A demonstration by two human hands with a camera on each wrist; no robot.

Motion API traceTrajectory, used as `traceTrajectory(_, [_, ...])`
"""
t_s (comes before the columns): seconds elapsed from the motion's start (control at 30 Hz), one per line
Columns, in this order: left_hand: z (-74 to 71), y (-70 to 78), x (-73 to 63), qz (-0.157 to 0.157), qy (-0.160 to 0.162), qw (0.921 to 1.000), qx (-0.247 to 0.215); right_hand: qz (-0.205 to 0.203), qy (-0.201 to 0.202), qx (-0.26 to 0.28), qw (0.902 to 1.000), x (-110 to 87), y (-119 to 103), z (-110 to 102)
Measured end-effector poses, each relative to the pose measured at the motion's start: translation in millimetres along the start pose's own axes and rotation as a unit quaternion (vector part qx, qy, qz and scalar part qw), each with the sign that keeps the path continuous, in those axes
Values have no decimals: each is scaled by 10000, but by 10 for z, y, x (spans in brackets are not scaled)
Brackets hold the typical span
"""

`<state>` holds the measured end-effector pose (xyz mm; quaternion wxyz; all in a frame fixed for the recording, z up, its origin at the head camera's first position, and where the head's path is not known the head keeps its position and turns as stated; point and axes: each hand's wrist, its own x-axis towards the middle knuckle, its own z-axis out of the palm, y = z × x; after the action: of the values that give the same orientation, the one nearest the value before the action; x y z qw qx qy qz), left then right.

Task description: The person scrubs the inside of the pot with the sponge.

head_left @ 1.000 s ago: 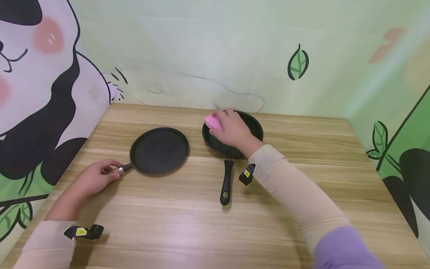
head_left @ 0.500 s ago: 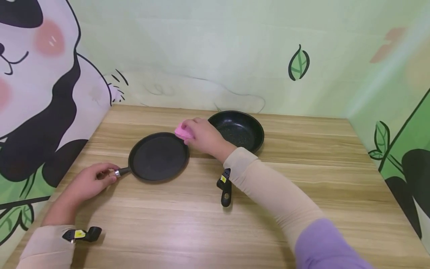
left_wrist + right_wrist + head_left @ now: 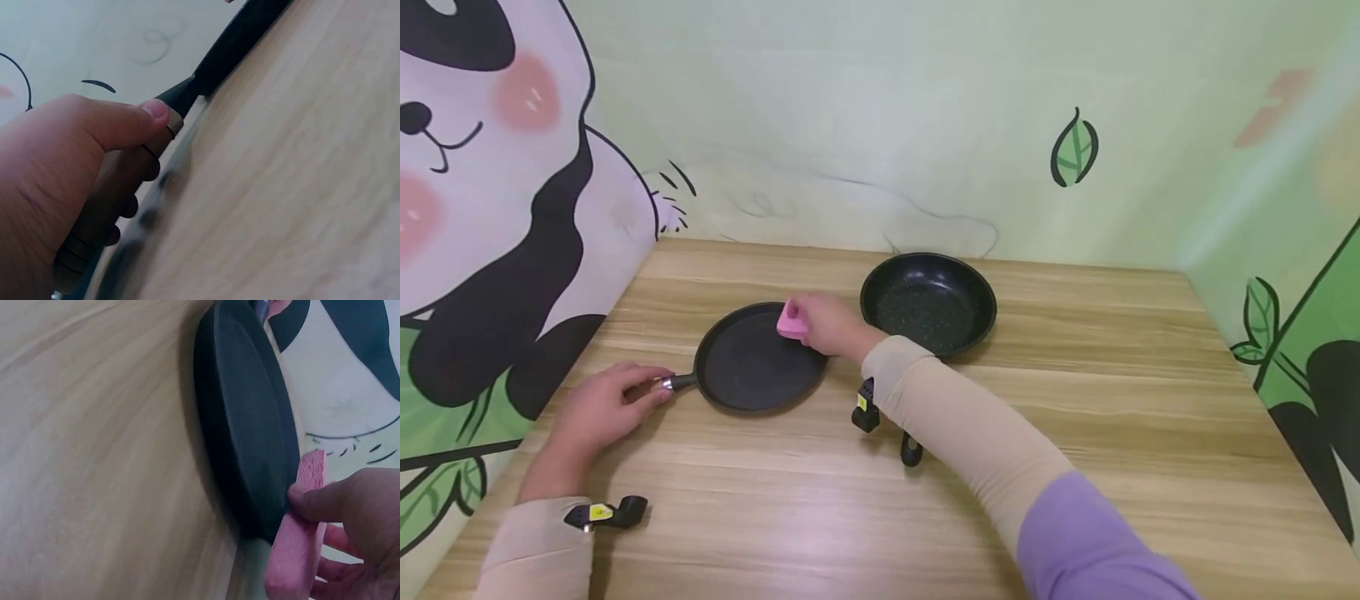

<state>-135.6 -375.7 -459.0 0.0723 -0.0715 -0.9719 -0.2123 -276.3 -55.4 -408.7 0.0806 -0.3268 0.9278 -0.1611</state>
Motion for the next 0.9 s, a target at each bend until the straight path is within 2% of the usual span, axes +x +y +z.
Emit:
traceTrajectory(0.13, [60,-24,-16,112,202,9993,285,-43,-159,117,9998,-35,45,13])
traceTrajectory(0.27, [94,-26,-33,189,297,9982,492,-288,-382,-79,9988,-118,51,-5])
traceTrajectory(0.47, [77,3,-59,110,368,9976,584,-693,-681,-115,9952,-293,-3,-36])
traceTrajectory(0.7, [54,42,-57,-82,252,9978,612,-1382,-970,-774,9826,-390,-145,-10])
traceTrajectory(0.9, [52,68,-38,-95,234,9977,636,-1784,-1159,-736,9743,-436,-328,75])
